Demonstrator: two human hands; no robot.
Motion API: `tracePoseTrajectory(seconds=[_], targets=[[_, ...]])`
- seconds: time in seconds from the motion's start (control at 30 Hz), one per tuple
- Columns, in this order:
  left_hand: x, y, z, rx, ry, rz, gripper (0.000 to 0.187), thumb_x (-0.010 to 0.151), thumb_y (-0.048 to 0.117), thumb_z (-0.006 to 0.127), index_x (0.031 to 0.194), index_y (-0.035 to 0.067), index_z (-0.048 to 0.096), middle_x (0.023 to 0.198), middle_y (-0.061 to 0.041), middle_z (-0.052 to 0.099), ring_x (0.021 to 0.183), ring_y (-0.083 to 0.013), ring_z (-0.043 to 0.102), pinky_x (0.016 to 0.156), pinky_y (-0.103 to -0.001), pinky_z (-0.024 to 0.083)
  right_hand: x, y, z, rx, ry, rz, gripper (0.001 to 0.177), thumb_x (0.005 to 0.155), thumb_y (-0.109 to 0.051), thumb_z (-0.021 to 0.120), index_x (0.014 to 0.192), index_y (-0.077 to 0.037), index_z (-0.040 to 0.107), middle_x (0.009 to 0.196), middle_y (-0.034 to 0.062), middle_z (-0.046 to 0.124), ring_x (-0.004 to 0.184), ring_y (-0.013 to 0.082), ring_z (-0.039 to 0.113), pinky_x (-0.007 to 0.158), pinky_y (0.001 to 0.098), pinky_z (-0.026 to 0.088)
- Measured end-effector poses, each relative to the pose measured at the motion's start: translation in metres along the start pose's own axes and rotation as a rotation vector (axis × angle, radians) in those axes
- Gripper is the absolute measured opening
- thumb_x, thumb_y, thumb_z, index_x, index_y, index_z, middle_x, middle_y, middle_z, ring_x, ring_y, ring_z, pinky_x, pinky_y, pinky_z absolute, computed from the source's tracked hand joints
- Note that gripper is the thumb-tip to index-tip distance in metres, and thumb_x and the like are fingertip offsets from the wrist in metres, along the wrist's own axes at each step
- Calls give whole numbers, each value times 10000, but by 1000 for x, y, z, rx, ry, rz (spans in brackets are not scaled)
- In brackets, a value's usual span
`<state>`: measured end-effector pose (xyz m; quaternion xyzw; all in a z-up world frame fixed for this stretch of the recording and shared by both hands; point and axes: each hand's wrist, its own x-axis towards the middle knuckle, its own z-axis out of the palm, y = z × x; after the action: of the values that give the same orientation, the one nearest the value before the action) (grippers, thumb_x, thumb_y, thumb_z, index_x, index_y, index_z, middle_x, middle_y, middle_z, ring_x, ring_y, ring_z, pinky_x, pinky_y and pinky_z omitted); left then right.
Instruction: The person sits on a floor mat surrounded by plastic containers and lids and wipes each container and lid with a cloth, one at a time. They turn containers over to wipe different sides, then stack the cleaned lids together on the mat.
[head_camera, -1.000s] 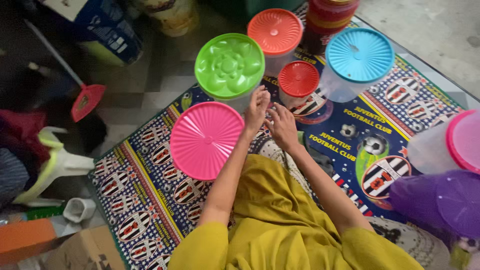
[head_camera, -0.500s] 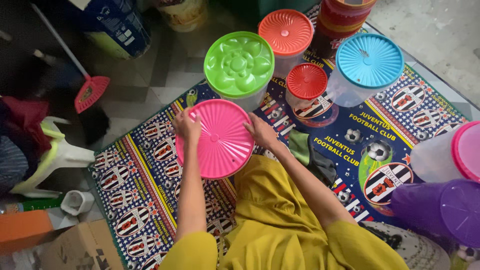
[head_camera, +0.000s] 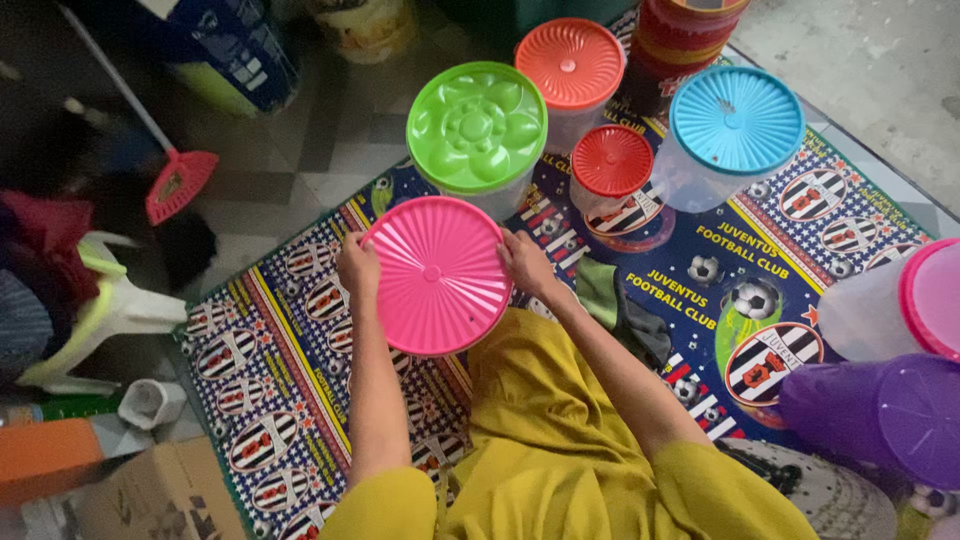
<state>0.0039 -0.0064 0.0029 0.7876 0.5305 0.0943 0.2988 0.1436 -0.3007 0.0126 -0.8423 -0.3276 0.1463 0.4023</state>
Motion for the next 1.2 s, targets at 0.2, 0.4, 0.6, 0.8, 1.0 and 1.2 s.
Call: tracePoseTrajectory(seconds=[0.2, 0.4, 0.6, 0.8, 1.0, 1.2], targets=[[12, -13, 0, -42, 14, 97, 168, 1019, 197, 626, 1127, 69, 632, 1064, -137, 735, 922, -279, 742, 744, -409, 595, -1, -1, 1, 156, 58, 114, 376, 1016, -269, 582, 1296, -18, 583, 1116, 212, 708, 1007, 342, 702, 889, 436, 543], [26, -22, 6, -152, 54, 255, 186, 1005, 196, 661, 1129, 58, 666, 1075, -141, 743, 971, -313, 732, 836, -432, 580, -3, -2, 1, 191, 38, 256, 420, 991, -302, 604, 1311, -32, 569, 1079, 176, 715, 966, 299, 708, 862, 416, 548], [17, -16, 1, -123, 72, 241, 166, 979, 155, 657, 1116, 87, 721, 1076, -132, 758, 980, -304, 734, 834, -430, 575, -2, 6, 10, 263, 100, 214, 402, 962, -239, 652, 1288, -13, 592, 1071, 182, 713, 948, 284, 709, 850, 404, 556], [23, -16, -5, -34, 105, 308, 166, 972, 141, 671, 1106, 64, 730, 1079, -148, 754, 984, -343, 722, 847, -453, 562, -6, 7, 12, 286, 93, 232, 412, 955, -227, 652, 1308, -20, 607, 1044, 169, 724, 919, 269, 716, 838, 390, 563], [39, 1, 8, 79, 80, 363, 285, 964, 166, 703, 1215, 31, 692, 1127, -219, 707, 1033, -394, 680, 878, -495, 529, -6, 4, 1, 434, 18, 263, 447, 931, -267, 659, 1309, -36, 594, 1058, 155, 718, 891, 271, 718, 767, 405, 599], [16, 95, 49, -141, 405, 714, 234, 876, 60, 747, 1108, 31, 738, 1236, -192, 674, 1174, -357, 598, 1015, -462, 445, 15, 32, -32, 243, 43, 148, 395, 987, -360, 632, 1196, -35, 714, 1051, 153, 771, 915, 237, 736, 797, 379, 565]])
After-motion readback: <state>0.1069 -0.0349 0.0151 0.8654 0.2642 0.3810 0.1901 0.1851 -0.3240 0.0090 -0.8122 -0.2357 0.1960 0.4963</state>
